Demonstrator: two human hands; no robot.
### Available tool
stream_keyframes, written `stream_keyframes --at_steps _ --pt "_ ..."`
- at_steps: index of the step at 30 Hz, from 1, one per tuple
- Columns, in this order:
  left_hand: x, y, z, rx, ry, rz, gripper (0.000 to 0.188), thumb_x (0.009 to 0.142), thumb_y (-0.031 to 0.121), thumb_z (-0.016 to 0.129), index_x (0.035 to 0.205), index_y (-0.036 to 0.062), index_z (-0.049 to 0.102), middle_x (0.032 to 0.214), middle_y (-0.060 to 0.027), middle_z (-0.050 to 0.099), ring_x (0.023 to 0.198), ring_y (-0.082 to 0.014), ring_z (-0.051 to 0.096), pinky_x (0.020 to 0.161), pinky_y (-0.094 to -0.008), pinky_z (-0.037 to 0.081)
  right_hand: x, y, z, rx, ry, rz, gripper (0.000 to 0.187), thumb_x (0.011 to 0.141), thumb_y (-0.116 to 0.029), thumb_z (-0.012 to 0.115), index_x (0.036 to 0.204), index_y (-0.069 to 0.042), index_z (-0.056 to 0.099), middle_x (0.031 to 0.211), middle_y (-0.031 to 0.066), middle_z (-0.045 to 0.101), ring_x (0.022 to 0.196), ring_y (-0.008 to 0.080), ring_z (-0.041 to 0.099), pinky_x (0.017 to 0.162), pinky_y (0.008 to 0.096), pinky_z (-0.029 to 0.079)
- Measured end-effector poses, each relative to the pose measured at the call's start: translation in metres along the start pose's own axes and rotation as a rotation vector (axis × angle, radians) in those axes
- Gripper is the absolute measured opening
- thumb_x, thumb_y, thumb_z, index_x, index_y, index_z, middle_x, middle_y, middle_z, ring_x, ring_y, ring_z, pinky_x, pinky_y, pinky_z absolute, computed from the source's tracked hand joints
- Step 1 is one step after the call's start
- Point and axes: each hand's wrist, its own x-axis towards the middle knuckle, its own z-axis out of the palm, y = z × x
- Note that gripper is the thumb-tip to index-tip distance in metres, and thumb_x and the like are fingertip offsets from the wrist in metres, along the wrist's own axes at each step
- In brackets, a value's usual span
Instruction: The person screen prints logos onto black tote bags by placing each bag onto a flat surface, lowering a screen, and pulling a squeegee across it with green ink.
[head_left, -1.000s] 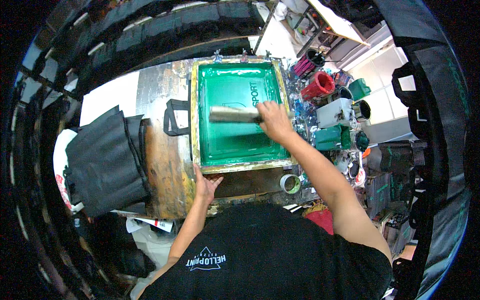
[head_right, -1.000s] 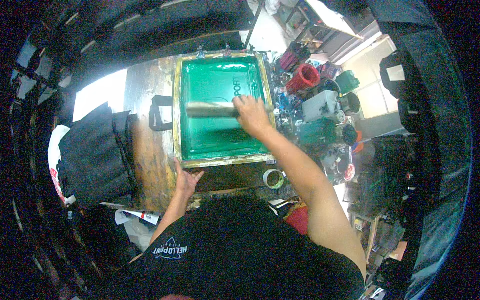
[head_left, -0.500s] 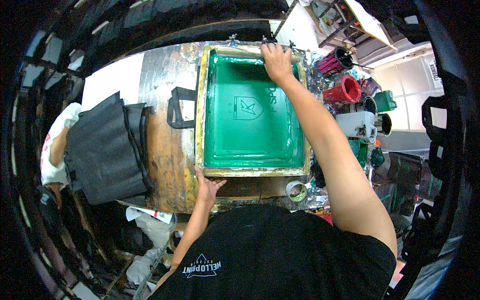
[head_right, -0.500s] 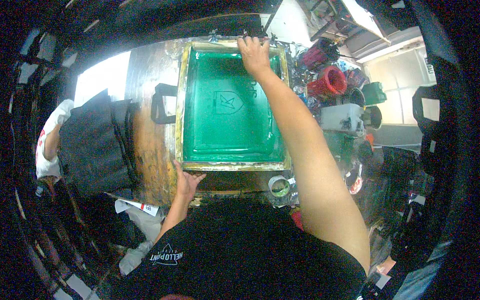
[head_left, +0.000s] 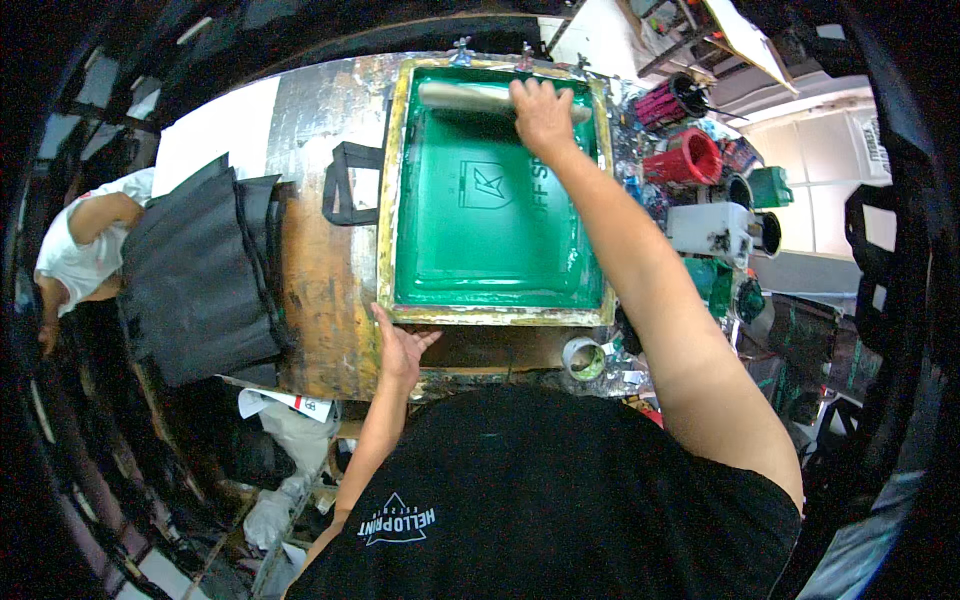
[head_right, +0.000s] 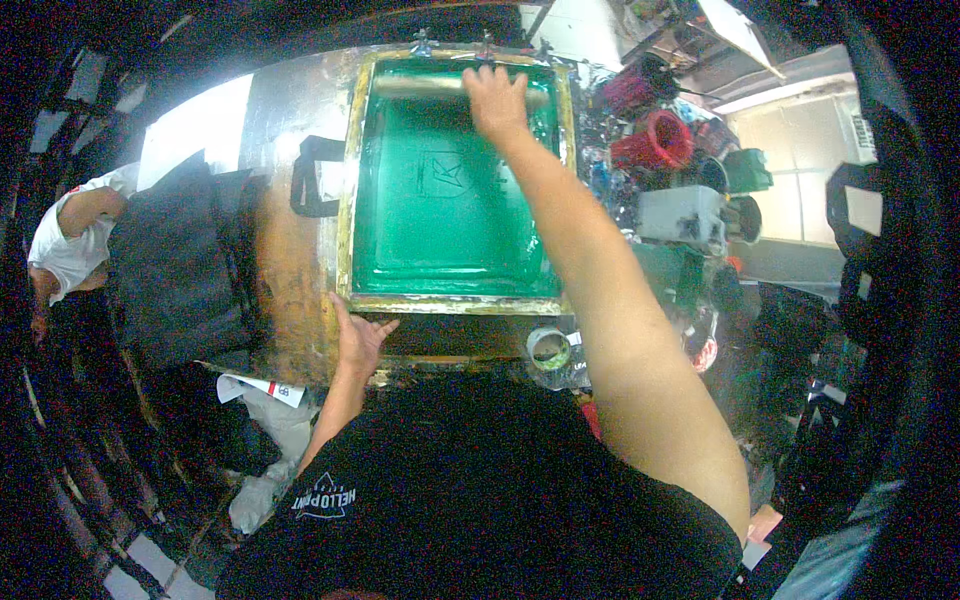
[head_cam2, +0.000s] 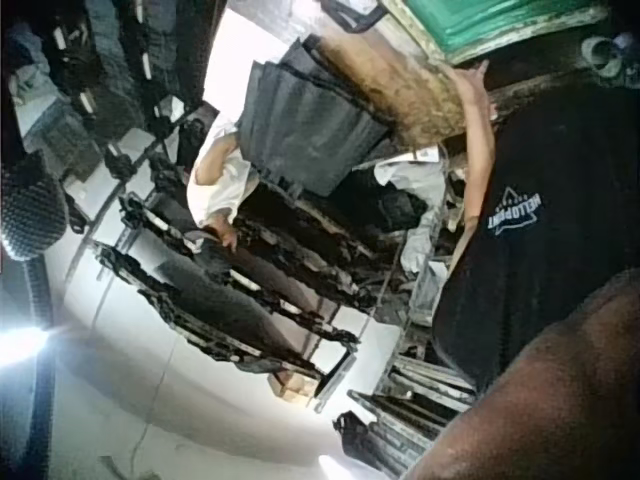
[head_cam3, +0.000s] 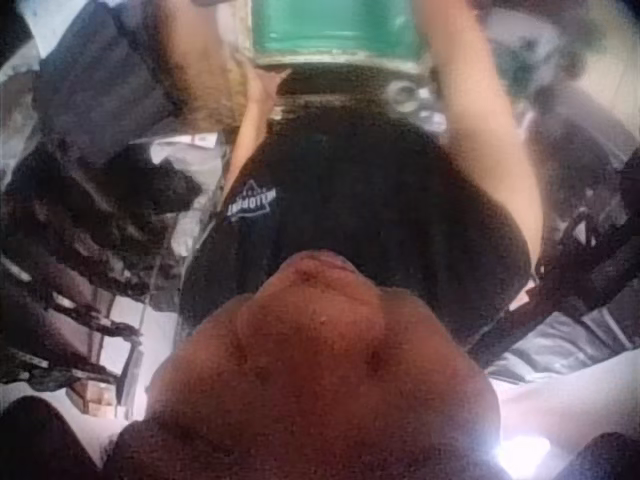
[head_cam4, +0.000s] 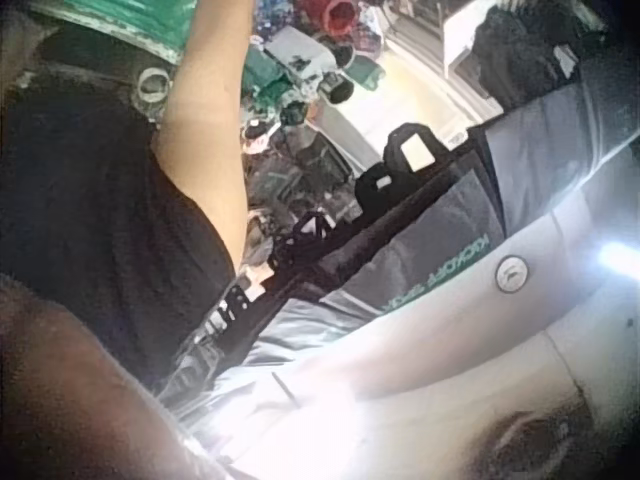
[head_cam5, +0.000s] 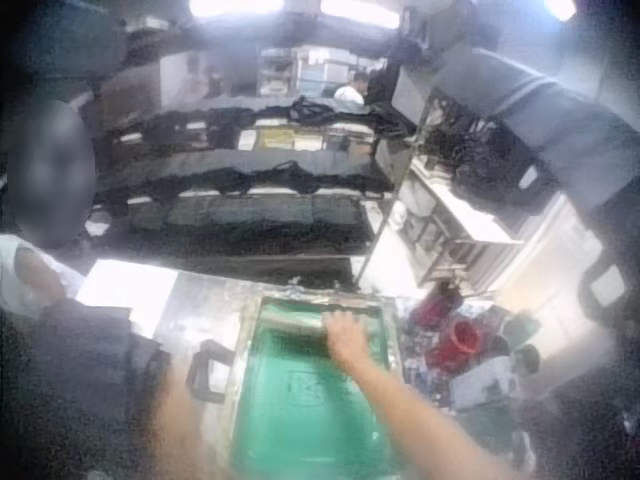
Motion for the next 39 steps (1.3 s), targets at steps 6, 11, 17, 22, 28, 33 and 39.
stream_keyframes --at_steps 6,11,17,22,28,33,39 --pt "-0.007 0.007 0.005 0.006 -0.034 0.011 0.122 0.085 0.091 0.034 0.16 0.0069 -0.013 0.163 -0.0247 0.018 0.135 -0.0415 0.046 0.103 -0.0516 0.049 -0.118 -0.036 -0.056 0.062 -0.079 -0.023 0.046 0.079 -0.014 0.071 0.123 -0.018 0.058 0.113 0.0053 0.06 0.109 0.0255 0.057 0.093 0.052 0.039" --pt "0.001 0.003 -0.006 0.02 -0.128 -0.005 0.121 0.085 0.091 0.034 0.161 0.0059 -0.007 0.16 -0.0263 0.022 0.123 -0.0414 0.057 0.1 -0.0466 0.051 -0.224 -0.066 -0.093 0.063 -0.042 -0.051 0.049 0.073 -0.015 0.075 0.119 -0.016 0.059 0.107 0.0057 0.058 0.107 0.0242 0.055 0.094 0.0495 0.037" --pt "0.005 0.002 -0.015 0.017 -0.22 -0.015 0.112 0.085 0.091 0.033 0.155 0.0037 0.025 0.143 -0.0215 0.05 0.113 -0.0339 0.063 0.092 -0.0423 0.053 -0.247 -0.071 -0.125 0.133 -0.124 -0.087 0.055 0.072 -0.017 0.078 0.122 -0.015 0.055 0.109 0.0055 0.058 0.108 0.0254 0.055 0.092 0.0491 0.037" --pt "0.001 0.006 -0.014 0.014 -0.198 -0.034 0.112 0.084 0.092 0.032 0.155 0.0048 0.027 0.14 -0.0189 0.052 0.112 -0.0319 0.062 0.093 -0.0404 0.052 -0.224 -0.055 -0.145 0.192 -0.143 -0.02 0.056 0.074 -0.017 0.079 0.124 -0.014 0.054 0.113 0.007 0.061 0.11 0.0285 0.058 0.086 0.0518 0.042" --pt "-0.003 0.007 -0.012 0.008 -0.164 -0.049 0.111 0.085 0.091 0.031 0.153 0.0039 0.029 0.137 -0.0198 0.054 0.113 -0.0319 0.062 0.09 -0.0403 0.053 -0.216 -0.051 -0.157 0.215 -0.279 -0.125 0.056 0.077 -0.019 0.077 0.127 -0.013 0.052 0.115 0.0089 0.062 0.11 0.031 0.06 0.086 0.0567 0.044" --pt "0.0 0.007 -0.007 0.01 -0.078 -0.035 0.11 0.086 0.091 0.032 0.152 0.0029 0.029 0.132 -0.0188 0.057 0.109 -0.0306 0.065 0.089 -0.0402 0.053 -0.23 -0.058 -0.14 0.269 -0.253 -0.171 0.056 0.076 -0.02 0.08 0.122 -0.012 0.05 0.112 0.0081 0.06 0.107 0.0311 0.059 0.084 0.0537 0.042" --pt "-0.002 0.006 -0.013 0.041 -0.16 -0.059 0.102 0.089 0.087 0.035 0.152 0.0066 0.027 0.13 -0.016 0.057 0.098 -0.0257 0.068 0.084 -0.0382 0.054 -0.228 -0.065 -0.12 0.188 -0.165 -0.171 0.056 0.075 -0.018 0.08 0.122 -0.012 0.051 0.108 0.0068 0.06 0.105 0.0306 0.058 0.088 0.0547 0.038"
